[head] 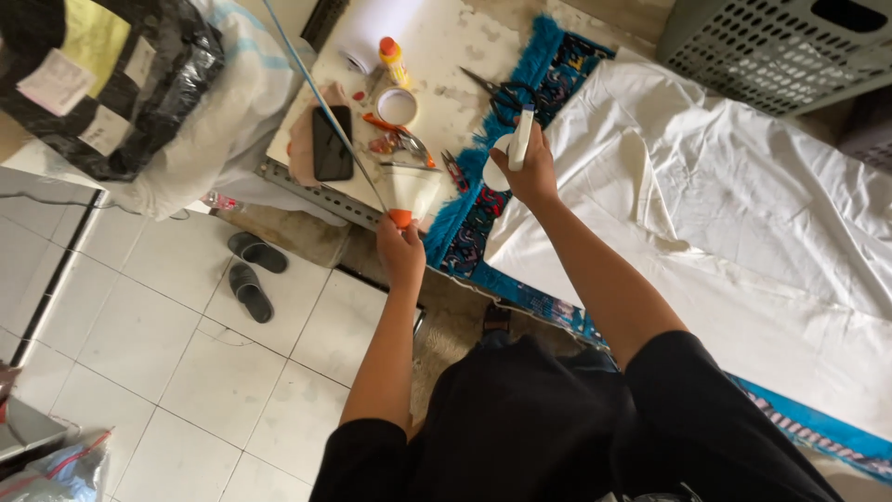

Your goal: The person is ironing a white t-shirt on a flat surface and then folding it.

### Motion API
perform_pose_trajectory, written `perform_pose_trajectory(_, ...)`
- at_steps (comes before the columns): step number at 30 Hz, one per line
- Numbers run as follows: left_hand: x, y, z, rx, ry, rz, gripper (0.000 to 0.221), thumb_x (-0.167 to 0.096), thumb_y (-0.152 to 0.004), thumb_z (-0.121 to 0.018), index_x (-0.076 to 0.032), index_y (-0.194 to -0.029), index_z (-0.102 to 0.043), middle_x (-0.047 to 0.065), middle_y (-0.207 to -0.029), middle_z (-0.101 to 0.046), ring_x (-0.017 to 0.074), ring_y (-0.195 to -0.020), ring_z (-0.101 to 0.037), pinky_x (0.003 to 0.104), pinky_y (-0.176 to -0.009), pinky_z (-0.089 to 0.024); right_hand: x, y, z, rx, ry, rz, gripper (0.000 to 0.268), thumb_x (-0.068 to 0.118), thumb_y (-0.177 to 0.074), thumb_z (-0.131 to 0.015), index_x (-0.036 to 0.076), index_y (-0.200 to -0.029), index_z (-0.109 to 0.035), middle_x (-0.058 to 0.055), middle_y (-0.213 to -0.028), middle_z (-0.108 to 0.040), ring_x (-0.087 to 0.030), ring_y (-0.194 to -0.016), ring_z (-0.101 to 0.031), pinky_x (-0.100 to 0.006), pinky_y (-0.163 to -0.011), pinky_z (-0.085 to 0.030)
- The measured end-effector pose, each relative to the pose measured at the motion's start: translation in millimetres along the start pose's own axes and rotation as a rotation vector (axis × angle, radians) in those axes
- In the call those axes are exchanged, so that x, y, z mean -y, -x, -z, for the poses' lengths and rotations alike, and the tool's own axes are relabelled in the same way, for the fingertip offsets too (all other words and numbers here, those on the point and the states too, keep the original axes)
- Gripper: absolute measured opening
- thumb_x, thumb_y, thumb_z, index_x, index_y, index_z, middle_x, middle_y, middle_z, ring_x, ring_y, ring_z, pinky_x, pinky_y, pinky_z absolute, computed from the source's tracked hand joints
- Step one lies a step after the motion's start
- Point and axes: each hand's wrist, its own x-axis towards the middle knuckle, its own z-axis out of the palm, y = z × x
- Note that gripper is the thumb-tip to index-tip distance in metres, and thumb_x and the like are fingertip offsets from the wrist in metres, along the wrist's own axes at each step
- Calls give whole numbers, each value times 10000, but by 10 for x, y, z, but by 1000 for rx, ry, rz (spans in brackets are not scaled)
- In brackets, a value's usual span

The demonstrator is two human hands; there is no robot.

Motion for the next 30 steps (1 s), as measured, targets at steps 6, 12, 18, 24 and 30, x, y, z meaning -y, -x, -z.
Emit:
perform_pose_trajectory(6,-128,-102,158,124,-81,63,351,-212,-1011,-663,-59,-1298,-530,134,-1184,-616,286,-1170,-663,410,-1015,-565,-305,-348,-242,101,104,-82,871,449,-874,-881,220,-1528,-351,-257,-1335,-596,-492,-1212,-629,-565,-1088,-485)
perform_pose_trajectory(12,102,-200,210,204,252,-4,532,-258,-909,-804,14,-1309,-585,227,-1236,-656,398,-1257,-604,522,-1047,-519,-417,168,120,192,70,-183,1626,388,-558,-1084,104,-1637,99,-392,-1602,-293,-515,-1466,-380,-577,-1250,-313)
perform_pose_trajectory(18,-285,456,507,161,134,57,481,-394,-831,-824,-53,-1151,-709,188,-1077,-730,375,-1060,-700,478,-940,-533,-874,1974,725,-84,34,-158,958,323,-770,-913,-63,-1500,-427,-367,-1252,-515,-573,-1168,-575,-540,-952,-583)
perform_pose_trajectory(24,-731,1254,588,418,15,88,532,-510,-742,-864,-177,-1144,-758,104,-981,-777,307,-904,-770,424,-842,-592,-1197,3080,1273,19,175,-453,195,461,-765,-842,273,-764,-790,-11,-625,-700,-236,-636,-703,-359,-646,-558)
perform_pose_trajectory(30,-1267,1824,-375,718,-21,-173,438,-571,-860,-738,-152,-982,-709,56,-840,-776,270,-866,-766,406,-790,-593,-629,3058,1680,-49,-35,-189,431,295,-712,-902,231,-1119,-778,19,-867,-784,-179,-750,-770,-308,-693,-624)
